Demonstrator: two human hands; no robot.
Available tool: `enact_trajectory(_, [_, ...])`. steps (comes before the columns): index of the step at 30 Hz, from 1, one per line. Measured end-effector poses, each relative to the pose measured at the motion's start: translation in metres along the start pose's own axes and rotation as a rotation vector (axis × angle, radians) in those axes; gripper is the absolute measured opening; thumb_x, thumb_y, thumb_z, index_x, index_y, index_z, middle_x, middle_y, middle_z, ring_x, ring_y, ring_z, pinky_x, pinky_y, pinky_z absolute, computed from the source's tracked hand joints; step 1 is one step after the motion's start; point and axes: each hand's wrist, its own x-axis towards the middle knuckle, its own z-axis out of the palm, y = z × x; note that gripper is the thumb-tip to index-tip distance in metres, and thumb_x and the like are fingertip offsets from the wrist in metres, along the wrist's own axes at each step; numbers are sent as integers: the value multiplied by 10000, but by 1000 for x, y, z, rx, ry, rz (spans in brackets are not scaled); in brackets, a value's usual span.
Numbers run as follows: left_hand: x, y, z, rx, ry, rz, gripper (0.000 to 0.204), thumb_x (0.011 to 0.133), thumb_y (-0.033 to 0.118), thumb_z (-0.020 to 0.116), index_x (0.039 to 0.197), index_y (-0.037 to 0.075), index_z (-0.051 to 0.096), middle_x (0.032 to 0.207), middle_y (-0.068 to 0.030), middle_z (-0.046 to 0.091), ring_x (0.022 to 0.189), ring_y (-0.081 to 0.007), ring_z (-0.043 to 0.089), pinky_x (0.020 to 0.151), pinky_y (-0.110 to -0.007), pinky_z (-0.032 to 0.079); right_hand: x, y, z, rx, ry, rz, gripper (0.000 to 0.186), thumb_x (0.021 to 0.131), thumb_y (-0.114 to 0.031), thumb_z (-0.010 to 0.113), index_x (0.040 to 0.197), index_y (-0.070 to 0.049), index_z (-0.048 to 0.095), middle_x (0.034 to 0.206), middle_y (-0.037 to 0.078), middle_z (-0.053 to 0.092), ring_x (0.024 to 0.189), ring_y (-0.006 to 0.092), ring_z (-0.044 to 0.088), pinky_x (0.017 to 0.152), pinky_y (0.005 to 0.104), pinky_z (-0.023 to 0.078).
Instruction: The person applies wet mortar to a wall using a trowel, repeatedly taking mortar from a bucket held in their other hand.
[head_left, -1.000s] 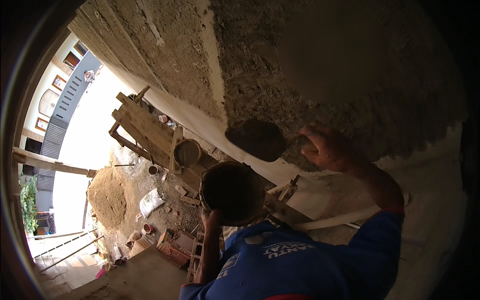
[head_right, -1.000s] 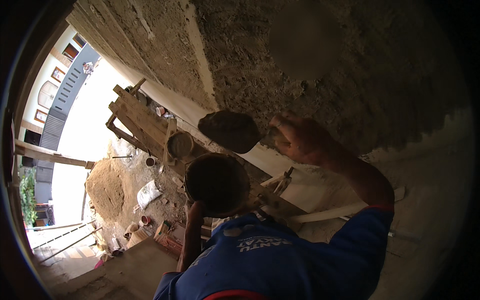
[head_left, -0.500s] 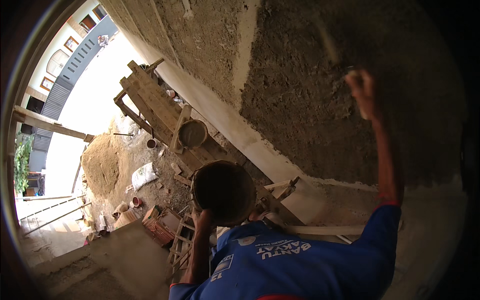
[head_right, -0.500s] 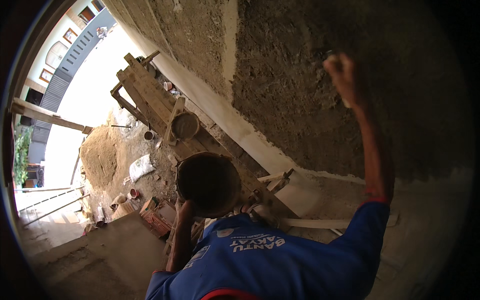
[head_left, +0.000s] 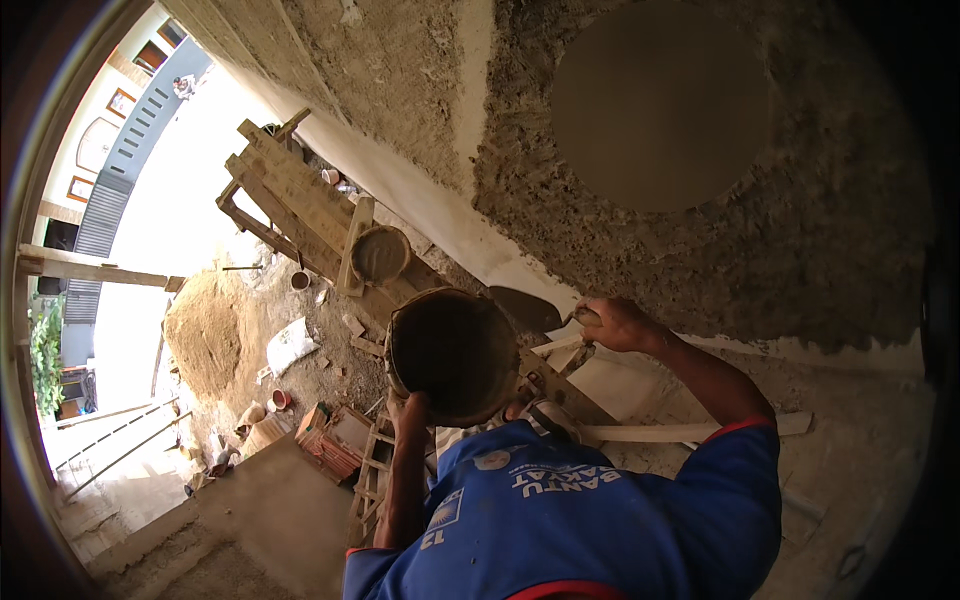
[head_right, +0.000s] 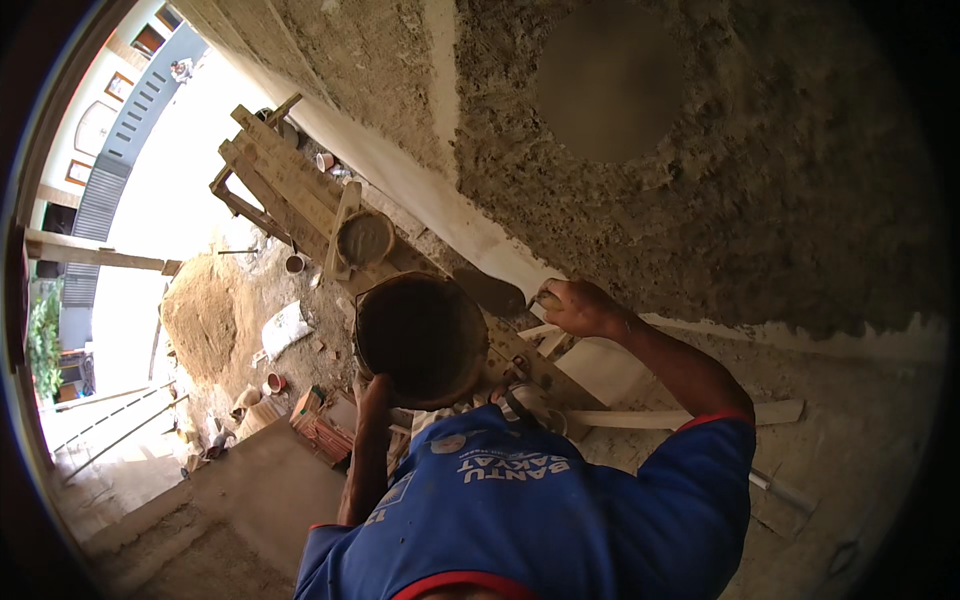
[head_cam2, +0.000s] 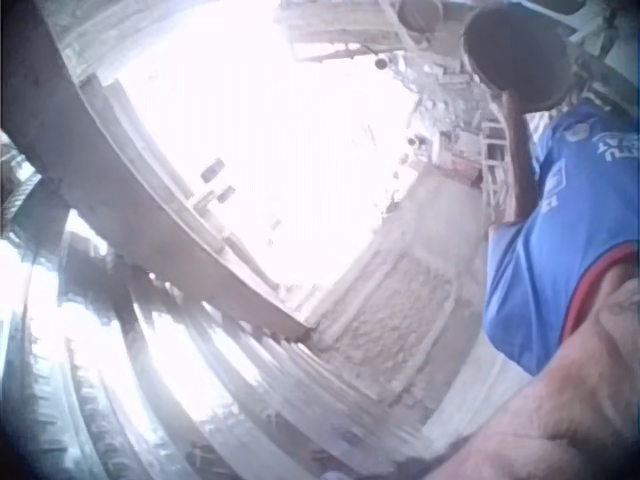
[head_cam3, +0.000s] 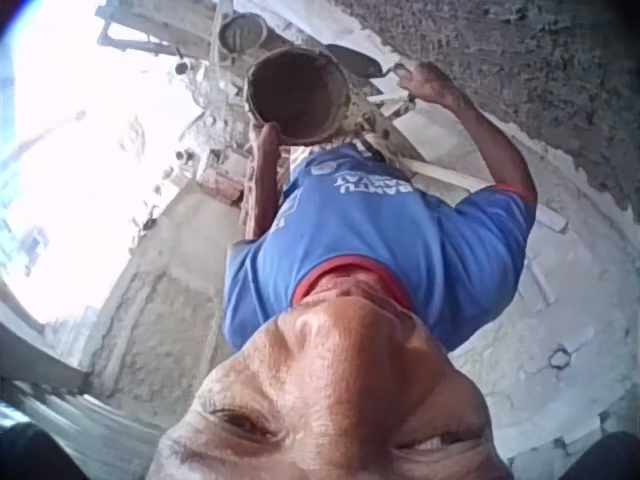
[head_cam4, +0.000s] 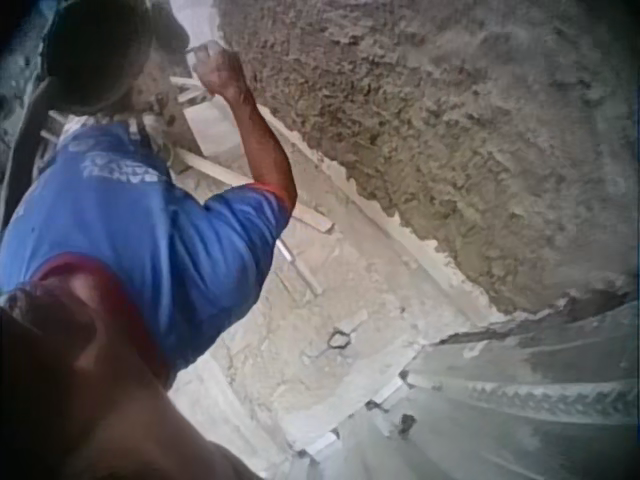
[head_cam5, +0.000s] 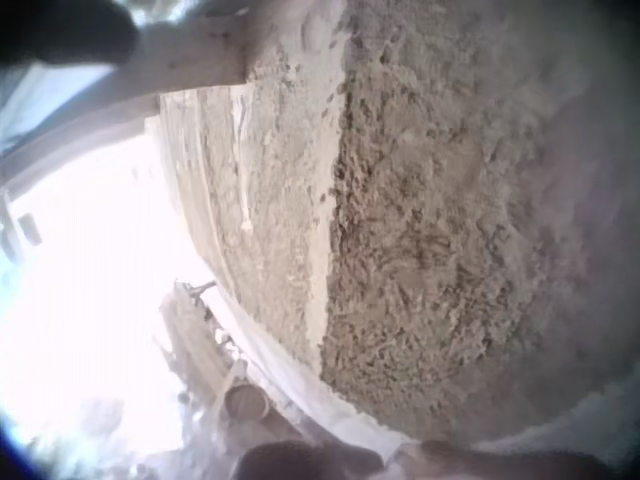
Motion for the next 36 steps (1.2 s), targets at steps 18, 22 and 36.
enact_trajectory(18, [-8,28,10,195,35,-258,160,773,239,600,803,86,635,656,-11,519,603,-117,519,568,-287,446,57,165,-25,304,760,206,590,862,-331,638,1306,24,479,1138,214,620,1005,297,634,859,404,508])
enact_trajectory(22, [-5,27,1,255,34,-251,148,761,246,609,776,101,632,637,-4,510,550,-114,500,498,-273,418,-9,145,-40,306,733,260,577,868,-332,628,1299,24,485,1110,191,640,994,286,641,854,395,510])
enact_trajectory(36, [11,3,13,126,-74,-11,130,735,191,596,775,68,604,643,0,483,531,-103,480,468,-256,398,-144,66,-101,-249,896,276,404,838,-179,651,1221,-85,563,952,159,666,824,300,665,717,372,533])
